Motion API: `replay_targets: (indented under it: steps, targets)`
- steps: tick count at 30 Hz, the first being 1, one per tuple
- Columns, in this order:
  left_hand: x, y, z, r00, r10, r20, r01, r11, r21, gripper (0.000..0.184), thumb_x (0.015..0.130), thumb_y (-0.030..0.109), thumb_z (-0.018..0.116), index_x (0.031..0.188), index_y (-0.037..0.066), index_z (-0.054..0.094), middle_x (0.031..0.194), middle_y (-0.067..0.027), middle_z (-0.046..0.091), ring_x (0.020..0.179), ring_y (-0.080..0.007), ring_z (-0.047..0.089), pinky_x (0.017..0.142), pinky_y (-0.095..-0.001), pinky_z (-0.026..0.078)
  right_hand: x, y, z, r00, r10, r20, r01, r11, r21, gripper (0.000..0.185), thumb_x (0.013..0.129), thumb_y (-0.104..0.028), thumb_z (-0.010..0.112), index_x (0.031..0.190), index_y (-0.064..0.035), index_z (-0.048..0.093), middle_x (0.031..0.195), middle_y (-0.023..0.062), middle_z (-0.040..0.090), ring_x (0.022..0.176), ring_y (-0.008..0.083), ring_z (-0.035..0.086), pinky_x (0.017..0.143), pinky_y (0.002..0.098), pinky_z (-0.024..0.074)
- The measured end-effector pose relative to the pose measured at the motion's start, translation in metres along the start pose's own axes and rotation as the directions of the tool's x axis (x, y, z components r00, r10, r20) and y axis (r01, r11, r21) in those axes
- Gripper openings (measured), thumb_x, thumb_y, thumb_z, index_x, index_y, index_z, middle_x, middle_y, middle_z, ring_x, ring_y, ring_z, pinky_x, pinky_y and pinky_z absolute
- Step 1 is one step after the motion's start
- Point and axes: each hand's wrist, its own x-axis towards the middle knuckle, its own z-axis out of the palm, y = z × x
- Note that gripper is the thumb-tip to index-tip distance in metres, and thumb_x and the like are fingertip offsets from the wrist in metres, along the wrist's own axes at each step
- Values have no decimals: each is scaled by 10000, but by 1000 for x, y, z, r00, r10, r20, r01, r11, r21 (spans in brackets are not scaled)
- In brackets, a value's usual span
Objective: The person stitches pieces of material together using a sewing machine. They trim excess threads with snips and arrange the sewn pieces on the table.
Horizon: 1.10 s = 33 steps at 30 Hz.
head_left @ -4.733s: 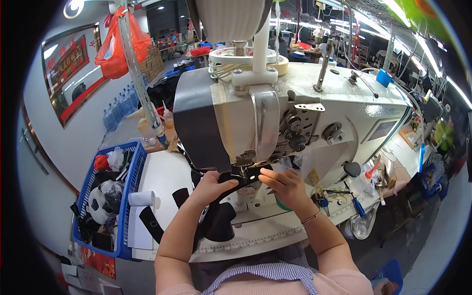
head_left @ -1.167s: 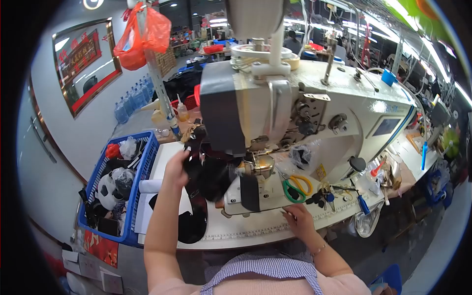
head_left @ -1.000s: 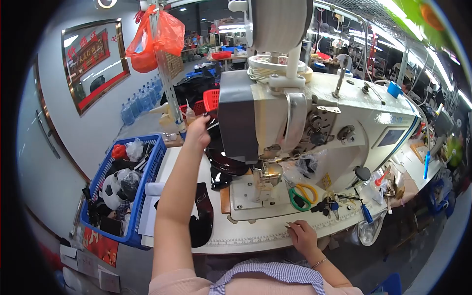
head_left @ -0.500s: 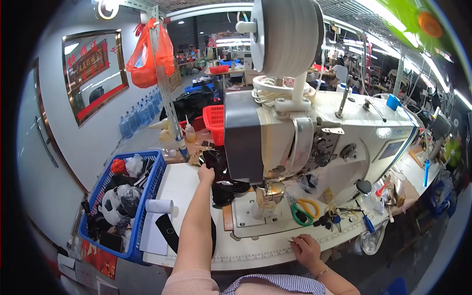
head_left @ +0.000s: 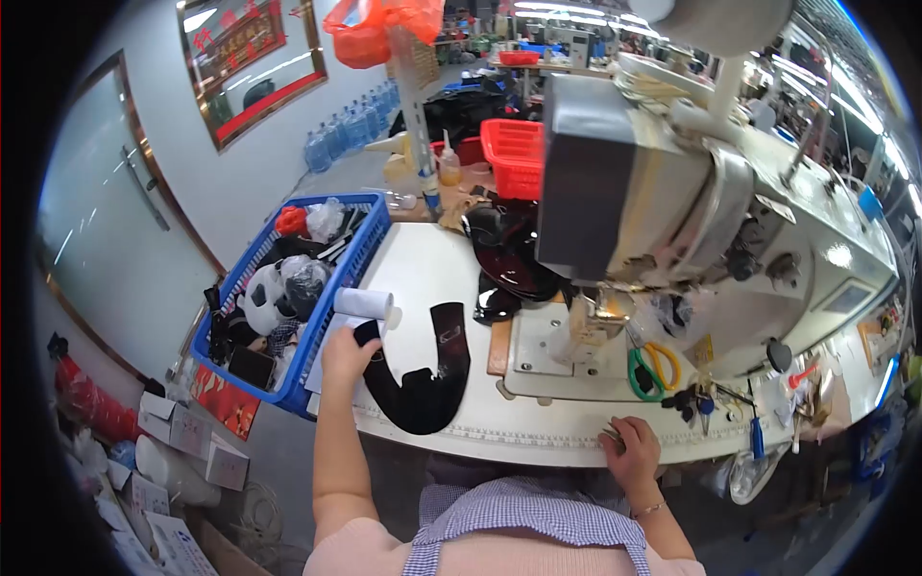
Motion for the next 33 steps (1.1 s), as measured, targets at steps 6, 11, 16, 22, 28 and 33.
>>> replay_targets:
  steps: [6,11,16,22,28,33]
  targets:
    - [12,-103,108,983,57,-177,-126,903,-411,884,545,141,815,1292,-66,389,1079,-238,568,1005,-344,560,881,-380,449,-4,6,-15,971,229,65,-238,930,280,218,695,-82,707,903,-78,642,852,101,607,715,269,608,620,346,500]
    - [-12,-34,46,993,-33,111,107,632,-768,644,692,41,714,1260,-53,424,916,-110,640,743,-180,632,682,-266,507,-13,57,-38,862,507,-19,-500,856,134,150,705,-3,649,838,-73,642,791,93,603,695,255,608,600,341,486]
    - [-49,71,-21,915,310,257,277,-22,-961,175,900,68,536,1066,26,567,935,-80,651,795,-150,638,703,-264,526,13,93,-60,849,501,-167,-502,864,39,142,700,-4,640,831,-58,639,786,106,602,690,289,596,614,365,478]
    - [-104,169,-26,854,421,305,435,-259,-862,219,913,75,484,1117,16,535,987,-86,640,852,-180,638,746,-300,533,28,99,-62,851,523,45,-521,852,-45,127,715,-85,654,838,-56,640,816,106,600,751,307,593,670,395,472]
    - [-133,184,17,670,587,455,623,-110,-775,251,905,94,481,1141,18,525,1007,-76,633,900,-179,629,798,-320,521,27,79,-44,901,412,138,-392,908,-151,126,730,-127,648,841,-67,637,837,87,573,820,277,584,694,376,478]
    - [-143,187,13,684,567,459,611,-102,-785,268,879,40,506,1143,-3,529,1058,-97,628,925,-180,626,829,-314,510,20,77,-22,952,253,170,-169,901,-399,105,725,-89,599,828,-77,610,828,91,559,818,270,575,690,391,484]
